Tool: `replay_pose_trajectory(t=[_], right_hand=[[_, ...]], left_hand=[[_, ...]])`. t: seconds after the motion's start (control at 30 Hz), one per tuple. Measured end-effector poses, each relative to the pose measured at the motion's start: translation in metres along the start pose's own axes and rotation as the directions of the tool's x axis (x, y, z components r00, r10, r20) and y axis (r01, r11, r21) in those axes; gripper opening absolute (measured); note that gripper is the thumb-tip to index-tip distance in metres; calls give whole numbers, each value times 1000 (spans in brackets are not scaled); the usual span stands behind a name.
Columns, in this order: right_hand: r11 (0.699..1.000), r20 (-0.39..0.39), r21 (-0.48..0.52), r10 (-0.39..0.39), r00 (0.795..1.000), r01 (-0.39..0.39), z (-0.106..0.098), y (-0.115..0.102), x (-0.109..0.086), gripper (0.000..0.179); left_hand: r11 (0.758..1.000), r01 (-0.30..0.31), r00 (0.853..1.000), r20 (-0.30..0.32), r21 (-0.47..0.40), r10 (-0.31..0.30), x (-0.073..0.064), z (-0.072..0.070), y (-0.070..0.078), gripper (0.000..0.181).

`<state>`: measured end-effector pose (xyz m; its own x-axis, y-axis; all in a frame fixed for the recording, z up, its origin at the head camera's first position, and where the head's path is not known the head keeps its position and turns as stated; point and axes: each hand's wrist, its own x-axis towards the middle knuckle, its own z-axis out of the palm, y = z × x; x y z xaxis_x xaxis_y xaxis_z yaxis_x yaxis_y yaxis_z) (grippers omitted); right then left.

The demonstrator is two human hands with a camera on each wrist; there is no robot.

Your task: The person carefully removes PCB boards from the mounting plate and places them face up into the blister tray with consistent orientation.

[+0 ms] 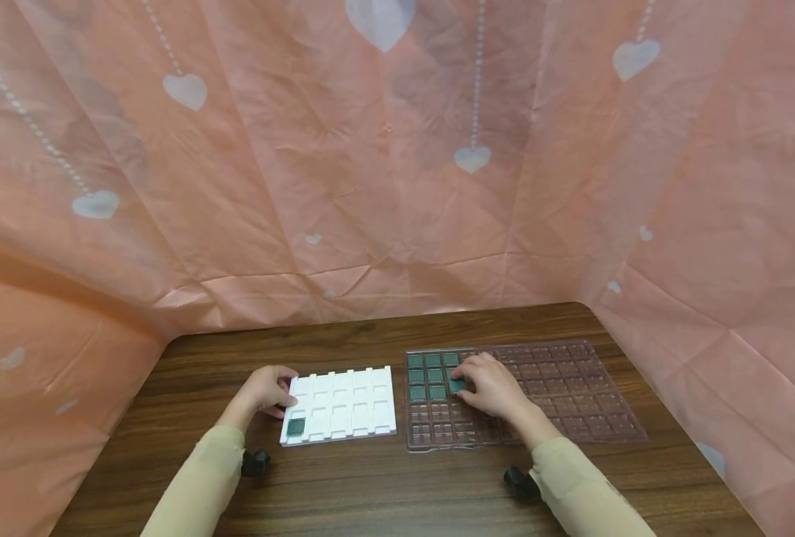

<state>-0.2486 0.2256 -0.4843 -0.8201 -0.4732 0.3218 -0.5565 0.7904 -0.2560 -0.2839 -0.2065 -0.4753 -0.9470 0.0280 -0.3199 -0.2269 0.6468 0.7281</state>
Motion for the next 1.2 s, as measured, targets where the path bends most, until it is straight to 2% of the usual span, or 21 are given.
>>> replay_pose_trajectory(t=[0.6,0.87,1.2], right_hand=[[998,63,-66,-18,998,23,1,-1,6,22],[996,98,-86,5,995,3,5,1,8,22],[996,106,-93,12,994,-2,7,2,8,22]], left_hand=[[1000,-4,1000,-4,1,4,-1,-1,2,57],[1000,8,1000,1,-4,-8,-1,-1,2,57],[1000,3,1000,2,-18,-3,-1,0,1,57]])
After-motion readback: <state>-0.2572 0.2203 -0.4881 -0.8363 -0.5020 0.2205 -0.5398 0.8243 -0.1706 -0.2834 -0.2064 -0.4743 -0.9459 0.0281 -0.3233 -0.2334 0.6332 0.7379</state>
